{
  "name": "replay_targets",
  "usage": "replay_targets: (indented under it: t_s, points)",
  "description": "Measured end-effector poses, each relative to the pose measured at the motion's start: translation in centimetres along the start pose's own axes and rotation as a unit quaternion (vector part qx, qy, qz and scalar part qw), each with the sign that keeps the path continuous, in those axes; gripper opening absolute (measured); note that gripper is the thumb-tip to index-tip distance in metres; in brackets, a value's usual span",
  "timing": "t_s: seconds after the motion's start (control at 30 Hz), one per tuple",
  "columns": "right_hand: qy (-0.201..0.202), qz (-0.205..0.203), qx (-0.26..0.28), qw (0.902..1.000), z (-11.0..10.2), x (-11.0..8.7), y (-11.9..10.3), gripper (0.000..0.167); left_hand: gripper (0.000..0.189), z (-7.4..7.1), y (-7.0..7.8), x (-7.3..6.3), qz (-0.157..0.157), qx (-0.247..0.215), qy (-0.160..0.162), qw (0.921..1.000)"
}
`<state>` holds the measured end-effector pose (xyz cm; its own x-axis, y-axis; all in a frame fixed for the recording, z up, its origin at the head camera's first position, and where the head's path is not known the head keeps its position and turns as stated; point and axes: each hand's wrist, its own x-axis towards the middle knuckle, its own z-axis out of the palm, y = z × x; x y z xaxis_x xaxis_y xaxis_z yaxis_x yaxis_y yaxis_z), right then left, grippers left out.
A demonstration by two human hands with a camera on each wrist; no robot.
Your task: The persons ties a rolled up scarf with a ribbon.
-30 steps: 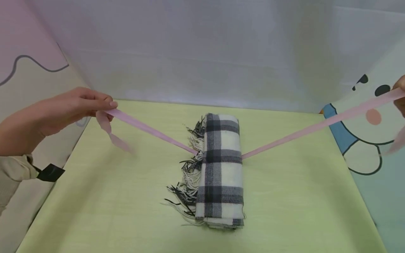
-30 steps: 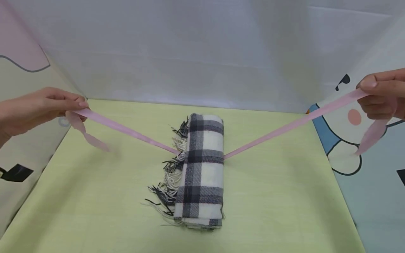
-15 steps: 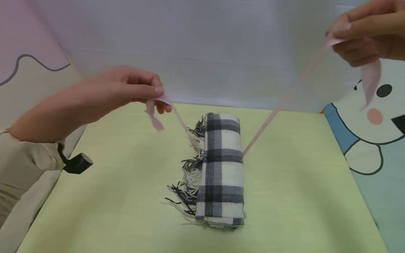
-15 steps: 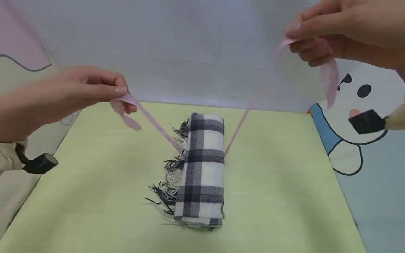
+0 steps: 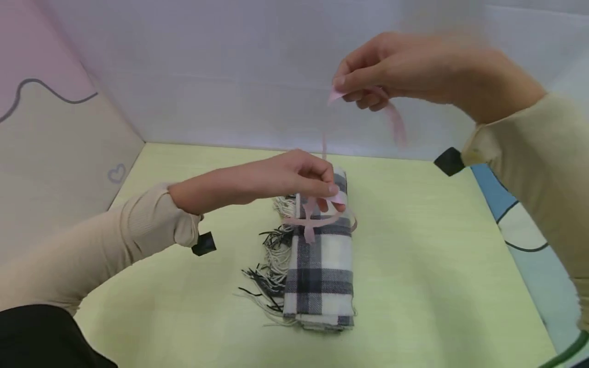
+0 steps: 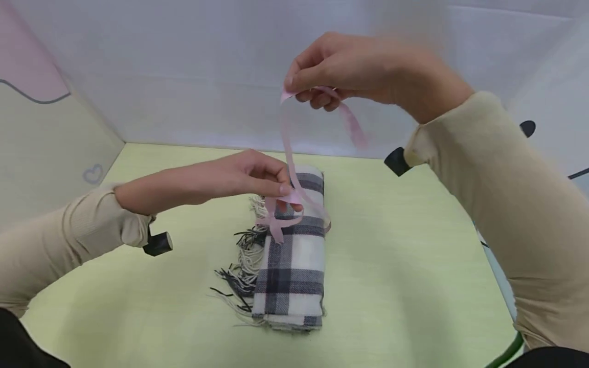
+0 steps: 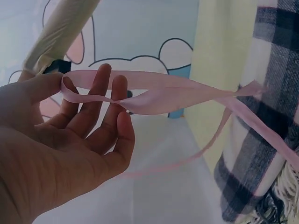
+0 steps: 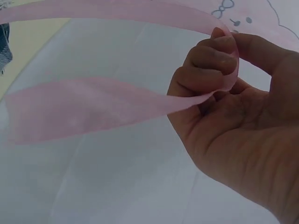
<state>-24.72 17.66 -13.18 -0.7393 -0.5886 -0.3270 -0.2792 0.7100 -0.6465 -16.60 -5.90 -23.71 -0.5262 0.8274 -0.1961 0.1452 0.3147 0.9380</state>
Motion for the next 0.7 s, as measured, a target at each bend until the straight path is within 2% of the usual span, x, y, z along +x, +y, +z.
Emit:
replay_targets:
  t_s: [0.13, 0.23, 0.3, 0.4, 0.47, 0.53, 0.63, 0.7]
  points:
    - [-0.038, 0.002, 0.004, 0.9992, 2.1, 2.2, -0.6, 0.034, 0.021, 1.5, -1.7, 1.8, 0.005, 0.040, -0.023, 0.9989]
    - [-0.068, 0.000, 0.000, 0.9977, 3.6, 3.8, 0.0, 0.031, 0.017, 2.8, -3.2, 3.0, 0.010, 0.062, -0.029, 0.9976]
    - [-0.088, -0.005, 0.000, 0.9961, 4.6, 4.9, 0.7, 0.028, 0.015, 3.6, -4.2, 3.7, 0.004, 0.073, -0.026, 0.9969]
    - [-0.109, -0.012, 0.005, 0.9939, 6.2, 6.5, 2.2, 0.024, 0.014, 5.0, -5.8, 4.6, 0.003, 0.133, -0.006, 0.9911]
    - [-0.121, -0.017, 0.009, 0.9925, 7.4, 7.5, 3.3, 0.022, 0.013, 6.0, -6.9, 5.2, -0.002, 0.190, 0.015, 0.9817]
    - [-0.129, -0.021, 0.014, 0.9913, 8.5, 8.3, 4.4, 0.021, 0.014, 7.0, -8.0, 5.8, -0.003, 0.251, 0.033, 0.9673]
    - [-0.143, -0.026, 0.026, 0.9891, 10.3, 9.5, 6.0, 0.020, 0.015, 8.4, -9.4, 6.6, 0.001, 0.341, 0.050, 0.9388]
    - [-0.151, -0.028, 0.035, 0.9875, 11.4, 10.4, 7.2, 0.021, 0.016, 9.2, -10.3, 7.2, 0.015, 0.398, 0.057, 0.9154]
